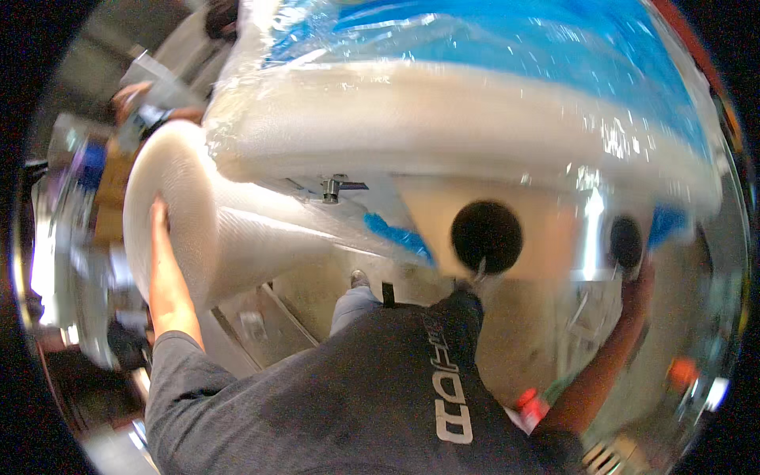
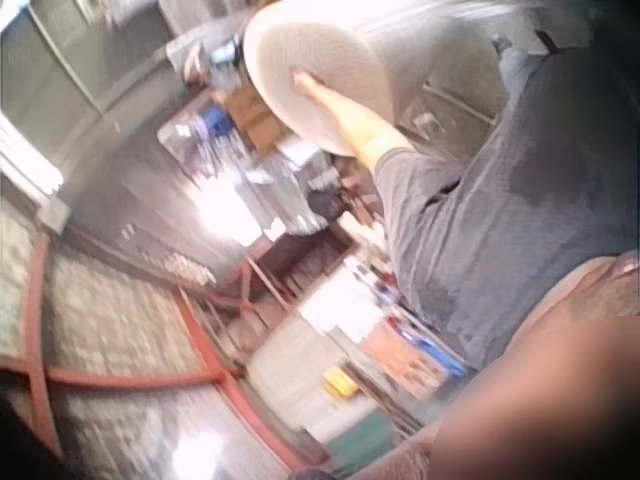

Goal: The person tears pieces of cardboard and places them into the crevices of a large furniture item. Then, they unroll bubble wrap and cover the furniture, securing the wrap with tape. The person continues wrapping the item with multiple layers of bubble wrap.

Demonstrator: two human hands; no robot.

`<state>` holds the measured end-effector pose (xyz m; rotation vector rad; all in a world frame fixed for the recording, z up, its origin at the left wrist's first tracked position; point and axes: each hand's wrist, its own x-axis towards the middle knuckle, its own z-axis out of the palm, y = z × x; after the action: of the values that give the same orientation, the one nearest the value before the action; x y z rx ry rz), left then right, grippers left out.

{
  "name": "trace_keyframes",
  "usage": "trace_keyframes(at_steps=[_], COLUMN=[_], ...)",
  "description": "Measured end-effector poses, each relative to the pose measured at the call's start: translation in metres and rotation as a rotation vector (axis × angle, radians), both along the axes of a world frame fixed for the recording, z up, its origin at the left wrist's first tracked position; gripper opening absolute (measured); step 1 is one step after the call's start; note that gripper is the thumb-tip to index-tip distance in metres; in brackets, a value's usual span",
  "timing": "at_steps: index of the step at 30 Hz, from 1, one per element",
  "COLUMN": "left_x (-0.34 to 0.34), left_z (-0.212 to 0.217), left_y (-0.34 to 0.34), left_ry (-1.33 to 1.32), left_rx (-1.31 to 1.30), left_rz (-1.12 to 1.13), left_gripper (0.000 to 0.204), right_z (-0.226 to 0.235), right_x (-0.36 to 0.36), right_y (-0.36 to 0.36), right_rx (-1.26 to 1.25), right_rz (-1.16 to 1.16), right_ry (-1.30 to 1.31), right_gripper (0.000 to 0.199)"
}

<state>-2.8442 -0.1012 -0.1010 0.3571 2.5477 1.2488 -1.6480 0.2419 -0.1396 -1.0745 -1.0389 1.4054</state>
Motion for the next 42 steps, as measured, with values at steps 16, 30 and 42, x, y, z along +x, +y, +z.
trace_keyframes(at_steps=[16, 30, 42], left_x=[0.278, 0.368, 0.378], left_z=[-0.038, -0.001, 0.041], left_y=[0.174, 0.071, 0.058], left_ry=[0.931, 1.067, 1.153], left_rx=[0.155, 0.402, 0.582], left_rz=[-1.333, -1.665, -1.945], left_gripper=[0.057, 0.033, 0.024], right_z=[0.018, 0.065, 0.068], right_x=[-0.078, -0.2, -0.188], right_y=[0.004, -0.103, -0.093], right_rx=[-0.147, -0.243, -0.234], right_rz=[-0.408, -0.642, -0.906], right_ry=[-0.974, -0.659, -0.548], right_gripper=[0.034, 0.054, 0.056])
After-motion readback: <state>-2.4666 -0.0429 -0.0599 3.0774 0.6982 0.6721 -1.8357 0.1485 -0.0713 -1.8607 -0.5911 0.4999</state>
